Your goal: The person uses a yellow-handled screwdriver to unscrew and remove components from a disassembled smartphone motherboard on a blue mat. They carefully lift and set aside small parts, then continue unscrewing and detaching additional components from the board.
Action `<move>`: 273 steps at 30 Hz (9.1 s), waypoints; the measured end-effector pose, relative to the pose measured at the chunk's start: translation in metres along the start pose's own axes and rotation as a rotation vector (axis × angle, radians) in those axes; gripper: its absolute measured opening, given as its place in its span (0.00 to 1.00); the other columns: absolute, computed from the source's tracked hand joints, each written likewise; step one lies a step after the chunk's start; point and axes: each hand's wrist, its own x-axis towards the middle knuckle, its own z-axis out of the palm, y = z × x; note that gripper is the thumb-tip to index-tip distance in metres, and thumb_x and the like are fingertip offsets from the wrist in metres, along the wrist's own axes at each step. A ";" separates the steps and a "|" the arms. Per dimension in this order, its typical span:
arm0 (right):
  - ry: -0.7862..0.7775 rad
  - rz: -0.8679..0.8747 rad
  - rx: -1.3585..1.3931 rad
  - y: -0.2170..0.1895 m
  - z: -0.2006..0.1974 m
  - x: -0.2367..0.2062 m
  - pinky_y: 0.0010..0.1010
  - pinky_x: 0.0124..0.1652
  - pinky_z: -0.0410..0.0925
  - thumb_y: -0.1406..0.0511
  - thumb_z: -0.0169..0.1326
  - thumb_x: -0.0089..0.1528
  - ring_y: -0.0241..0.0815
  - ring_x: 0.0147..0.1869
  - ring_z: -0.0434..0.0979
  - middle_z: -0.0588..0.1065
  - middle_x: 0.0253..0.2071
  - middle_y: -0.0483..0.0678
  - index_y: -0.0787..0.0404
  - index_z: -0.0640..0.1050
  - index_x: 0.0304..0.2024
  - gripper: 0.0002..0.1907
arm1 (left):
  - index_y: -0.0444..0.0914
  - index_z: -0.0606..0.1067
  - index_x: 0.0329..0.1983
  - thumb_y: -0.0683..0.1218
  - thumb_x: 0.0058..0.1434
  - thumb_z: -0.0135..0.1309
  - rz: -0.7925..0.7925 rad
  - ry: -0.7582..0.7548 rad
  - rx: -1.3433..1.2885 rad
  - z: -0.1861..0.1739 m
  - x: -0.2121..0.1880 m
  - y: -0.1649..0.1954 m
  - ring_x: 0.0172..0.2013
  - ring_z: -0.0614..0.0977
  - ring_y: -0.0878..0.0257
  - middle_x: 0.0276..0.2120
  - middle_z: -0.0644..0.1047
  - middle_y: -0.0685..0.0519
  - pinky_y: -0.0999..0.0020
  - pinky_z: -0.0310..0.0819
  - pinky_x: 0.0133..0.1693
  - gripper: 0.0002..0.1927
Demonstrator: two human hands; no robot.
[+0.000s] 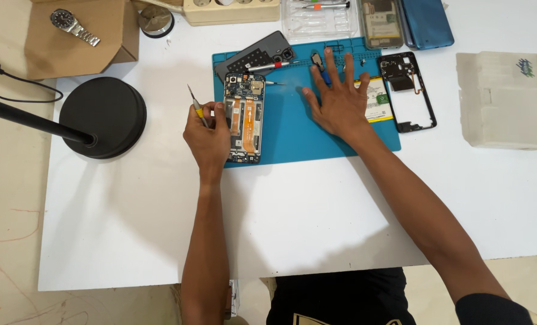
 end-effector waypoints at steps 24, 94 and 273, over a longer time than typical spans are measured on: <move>0.174 -0.042 0.125 0.023 -0.004 -0.020 0.73 0.64 0.41 0.55 0.42 0.71 0.64 0.80 0.41 0.47 0.79 0.58 0.51 0.68 0.72 0.27 | 0.34 0.75 0.35 0.44 0.69 0.55 -0.017 -0.066 0.032 0.012 -0.008 0.000 0.22 0.68 0.75 0.21 0.73 0.58 0.76 0.62 0.25 0.09; 0.092 -0.151 1.835 -0.032 0.027 -0.018 0.21 0.37 0.74 0.59 0.46 0.75 0.27 0.39 0.79 0.80 0.41 0.46 0.62 0.73 0.51 0.13 | 0.35 0.68 0.44 0.39 0.65 0.59 0.117 -0.332 -0.336 0.048 -0.055 0.010 0.34 0.81 0.74 0.29 0.69 0.60 0.79 0.76 0.29 0.11; 0.261 -0.359 0.551 -0.004 0.048 -0.029 0.37 0.53 0.62 0.57 0.68 0.59 0.45 0.52 0.68 0.75 0.51 0.44 0.59 0.84 0.51 0.20 | 0.37 0.79 0.56 0.46 0.70 0.49 0.257 -0.382 0.739 0.055 -0.063 0.020 0.20 0.83 0.50 0.24 0.80 0.44 0.57 0.73 0.17 0.15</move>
